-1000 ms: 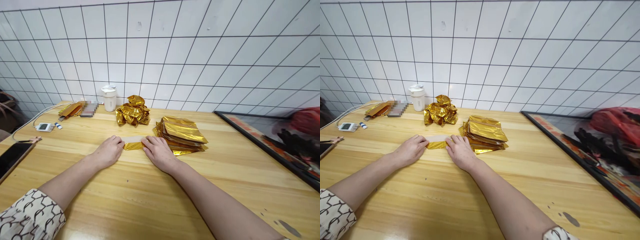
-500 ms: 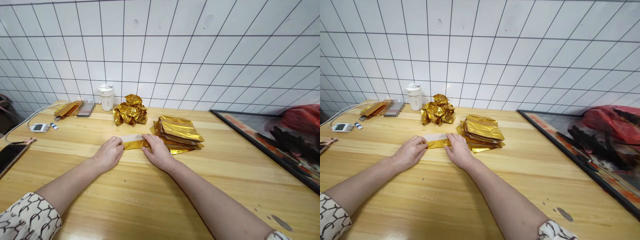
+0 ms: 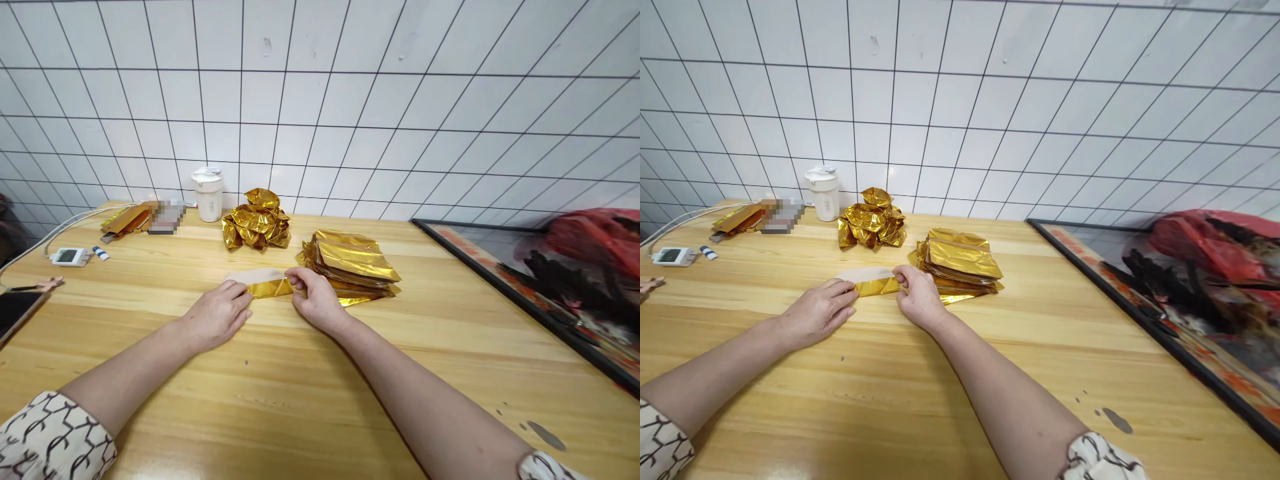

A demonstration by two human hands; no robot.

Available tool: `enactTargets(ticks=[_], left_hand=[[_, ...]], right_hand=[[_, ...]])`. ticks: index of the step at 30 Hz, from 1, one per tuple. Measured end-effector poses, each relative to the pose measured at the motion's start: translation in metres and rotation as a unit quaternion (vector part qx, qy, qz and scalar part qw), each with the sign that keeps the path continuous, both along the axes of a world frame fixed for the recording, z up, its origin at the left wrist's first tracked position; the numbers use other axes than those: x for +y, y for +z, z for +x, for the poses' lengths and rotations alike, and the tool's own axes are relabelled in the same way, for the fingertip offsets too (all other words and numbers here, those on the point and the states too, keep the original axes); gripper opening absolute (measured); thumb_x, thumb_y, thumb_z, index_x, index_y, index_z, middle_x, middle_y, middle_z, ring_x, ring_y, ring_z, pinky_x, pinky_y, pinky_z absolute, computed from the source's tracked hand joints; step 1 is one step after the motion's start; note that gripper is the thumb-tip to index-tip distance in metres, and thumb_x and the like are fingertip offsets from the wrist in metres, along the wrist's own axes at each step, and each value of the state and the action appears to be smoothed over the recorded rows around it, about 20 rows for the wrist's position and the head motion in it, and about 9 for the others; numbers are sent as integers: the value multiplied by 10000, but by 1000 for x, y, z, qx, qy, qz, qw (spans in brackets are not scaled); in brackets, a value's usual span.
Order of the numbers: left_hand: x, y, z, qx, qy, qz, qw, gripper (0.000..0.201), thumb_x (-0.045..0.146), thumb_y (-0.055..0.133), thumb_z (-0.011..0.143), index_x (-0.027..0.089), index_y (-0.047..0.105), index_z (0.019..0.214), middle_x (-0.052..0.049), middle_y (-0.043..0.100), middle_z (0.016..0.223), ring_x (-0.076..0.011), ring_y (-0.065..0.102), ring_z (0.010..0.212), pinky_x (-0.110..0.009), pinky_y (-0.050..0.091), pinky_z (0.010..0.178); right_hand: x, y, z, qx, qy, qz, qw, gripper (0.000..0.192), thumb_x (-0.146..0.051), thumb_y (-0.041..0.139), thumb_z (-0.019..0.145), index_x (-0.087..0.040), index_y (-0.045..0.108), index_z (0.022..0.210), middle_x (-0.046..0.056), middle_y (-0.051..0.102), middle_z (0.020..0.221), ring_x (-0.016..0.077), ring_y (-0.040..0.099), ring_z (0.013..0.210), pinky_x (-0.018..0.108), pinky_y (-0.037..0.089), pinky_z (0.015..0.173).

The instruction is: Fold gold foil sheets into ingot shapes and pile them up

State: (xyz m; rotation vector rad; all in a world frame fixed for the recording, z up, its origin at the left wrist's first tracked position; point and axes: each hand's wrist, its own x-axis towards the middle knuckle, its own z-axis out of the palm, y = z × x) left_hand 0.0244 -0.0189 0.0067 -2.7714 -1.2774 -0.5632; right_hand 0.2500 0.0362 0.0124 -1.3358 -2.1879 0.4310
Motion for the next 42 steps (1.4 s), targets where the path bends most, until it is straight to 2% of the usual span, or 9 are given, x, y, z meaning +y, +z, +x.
enactTargets(ticks=[6, 12, 19, 27, 35, 42], left_hand=[[-6, 1, 5, 37, -20, -8, 999, 389, 390, 412, 951, 188, 526, 1263, -125, 567, 1264, -253, 519, 1097, -425, 445, 950], [-7, 0, 8, 72, 6, -36, 997, 529, 502, 386, 943, 205, 430, 1378, -151, 438, 1423, -295, 432, 1236, -461, 370, 992], [-4, 3, 18, 76, 34, -36, 996, 601, 597, 395, 904, 215, 456, 1364, -168, 452, 1394, -306, 431, 1227, -471, 356, 985], [-4, 5, 21, 76, 36, -41, 996, 606, 595, 416, 899, 201, 472, 1356, -177, 479, 1359, -307, 451, 1192, -480, 365, 975], [-3, 10, 22, 83, 37, -71, 993, 638, 605, 435, 887, 199, 447, 1380, -189, 443, 1394, -325, 418, 1236, -512, 345, 999], [0, 10, 24, 74, 38, -66, 994, 639, 626, 461, 866, 225, 468, 1365, -168, 437, 1403, -323, 405, 1247, -506, 353, 993]], right_hand=[[-1, -2, 0, 11, 13, 20, 1000, 430, -50, 459, 621, -189, 621, 995, 40, 662, 896, 173, 595, 757, 319, 501, 746], [0, -3, 0, 27, 17, 5, 999, 429, -68, 465, 627, -191, 626, 1005, 42, 652, 901, 164, 582, 731, 317, 502, 745], [1, -2, 2, 54, 26, -6, 998, 436, -68, 451, 586, -183, 634, 964, 40, 636, 874, 163, 572, 727, 300, 507, 718], [2, -2, 4, 80, 38, 5, 996, 388, -48, 432, 623, -181, 645, 919, 30, 612, 825, 153, 567, 700, 302, 502, 720], [6, -3, 8, 116, 100, 21, 988, 282, -40, 458, 661, -198, 657, 783, 9, 553, 739, 141, 539, 665, 302, 486, 700], [6, -3, 11, 141, 122, 5, 982, 249, -62, 500, 696, -212, 669, 800, 8, 552, 762, 143, 533, 689, 312, 484, 717]])
